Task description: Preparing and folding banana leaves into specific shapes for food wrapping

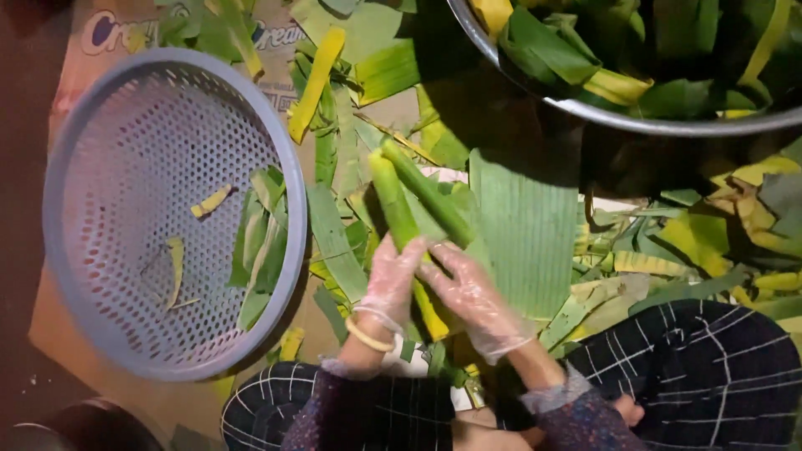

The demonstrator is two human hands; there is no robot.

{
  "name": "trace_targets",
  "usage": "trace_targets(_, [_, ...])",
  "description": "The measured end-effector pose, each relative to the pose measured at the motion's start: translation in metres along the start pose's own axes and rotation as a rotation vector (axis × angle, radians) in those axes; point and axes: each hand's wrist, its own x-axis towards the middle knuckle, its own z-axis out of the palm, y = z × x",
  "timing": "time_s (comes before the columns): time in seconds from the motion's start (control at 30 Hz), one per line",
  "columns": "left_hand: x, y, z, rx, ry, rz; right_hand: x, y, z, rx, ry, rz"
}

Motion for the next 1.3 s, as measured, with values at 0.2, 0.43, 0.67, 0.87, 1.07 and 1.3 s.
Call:
trace_targets(0.2, [-0.049,0.008,-0.018,-0.136,-0.116,0.169,0.015,0.017,-0.031,-0.215,0.260,-0.401])
trace_targets(0.43, [-0.058,0.002,-0.015,-0.182,-0.153,0.274,0.004,-0.017,-0.053,0.052,0.112,-0.098])
trace_targets(0.67, [-0.048,0.013,-0.049,-0.033,0.159,0.118,0.085,0.140,-0.113,-1.086,0.558,-0.253])
trace_targets(0.87, [-0.017,-0.023,-0.030,-0.927,-0.371,0.421,-0.022,-0.080,-0.110,0.236,-0.252,0.195])
trace_targets(1.07, [-0.029,-0.031,-0.007,-0.880,-0.326,0.640,-0.032,-0.011,-0.032,0.086,-0.073,-0.376])
trace_targets(1.3, [-0.027,-0.011,-0.006,-0.987,-0.028,0.461,-0.042,0.027,0.020,-0.767,0.414,-0.741])
